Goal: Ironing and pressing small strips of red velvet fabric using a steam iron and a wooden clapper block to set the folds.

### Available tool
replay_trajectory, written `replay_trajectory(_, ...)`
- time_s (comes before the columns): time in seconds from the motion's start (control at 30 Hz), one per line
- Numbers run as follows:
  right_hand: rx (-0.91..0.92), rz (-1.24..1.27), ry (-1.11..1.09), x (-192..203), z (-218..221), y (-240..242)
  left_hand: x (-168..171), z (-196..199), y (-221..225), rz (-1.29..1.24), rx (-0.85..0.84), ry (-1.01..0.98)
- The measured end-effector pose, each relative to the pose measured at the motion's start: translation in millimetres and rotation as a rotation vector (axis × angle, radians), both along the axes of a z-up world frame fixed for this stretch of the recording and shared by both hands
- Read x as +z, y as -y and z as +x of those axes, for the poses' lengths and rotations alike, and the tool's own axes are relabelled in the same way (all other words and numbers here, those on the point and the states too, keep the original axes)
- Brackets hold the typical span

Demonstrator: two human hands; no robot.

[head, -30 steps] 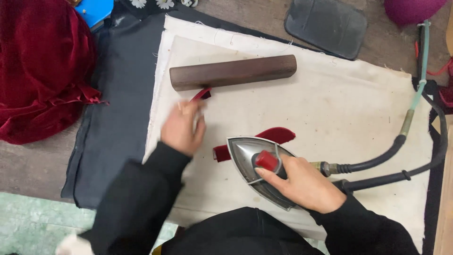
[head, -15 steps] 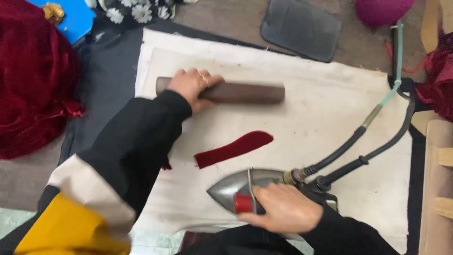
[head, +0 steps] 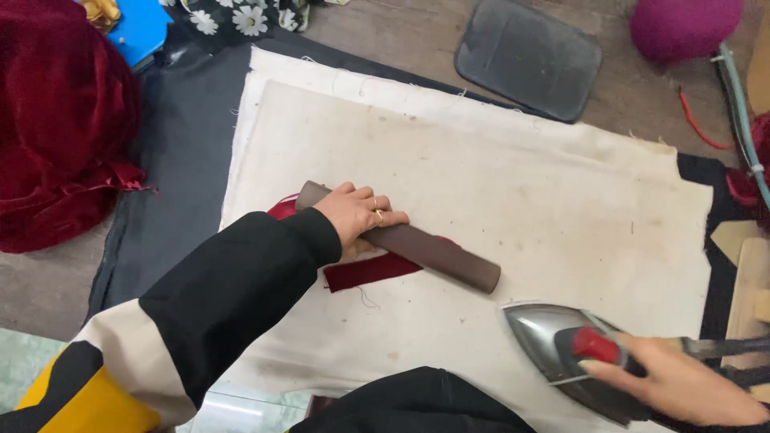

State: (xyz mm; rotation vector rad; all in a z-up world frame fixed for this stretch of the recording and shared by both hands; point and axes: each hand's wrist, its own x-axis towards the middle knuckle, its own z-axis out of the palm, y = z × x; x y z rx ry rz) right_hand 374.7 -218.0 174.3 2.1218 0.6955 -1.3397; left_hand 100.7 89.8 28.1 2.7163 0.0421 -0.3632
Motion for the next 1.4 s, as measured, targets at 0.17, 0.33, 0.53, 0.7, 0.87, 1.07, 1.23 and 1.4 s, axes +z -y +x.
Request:
replay_trajectory(0.17, -0.171, 0.266, 0.177, -16.4, 62.6, -13.1, -10.2, -7.4, -3.3, -0.005, -0.049, 0.034)
replay_trajectory(0.33, -0.173, 0.598, 0.153, -9.3, 80.2, -103.1, -11.5, -19.2, 0.1, -0.045, -0.078, 0.188)
replay_trajectory(0.53, -0.092, 0.854, 0.036, -22.8, 113.6, -233.5, 4.9, -19.1, 5.0, -0.103, -0.004, 0.242)
replay_trajectory(0.7, -0.186, 0.865, -0.020, -42.7, 129.7, -316.6, -12.3, -15.4, -12.7, 0.046, 0.094, 0.274)
replay_trajectory(0.87, -0.135, 0.853, -0.031, -47.9, 131.1, -339.7, -12.0, 10.8, -59.5, 0.256, 0.383, 0.321)
replay_trajectory(1.07, 0.263, 1.166, 0.112, -51.8, 148.3, -303.6, -41.0, 24.3, -55.6, 0.348, 0.579, 0.331)
replay_trajectory(1.23, 0.254, 1.689, 0.206, -66.4, 61.3, -166.7, 11.7, -28.8, 35.7, 0.039, 0.937, 0.539)
replay_trajectory(1.4, -0.206, 1.044, -0.123, -138.2, -37.5, -89.8, -14.7, -115.8, 148.0, -0.227, 1.614, 0.298)
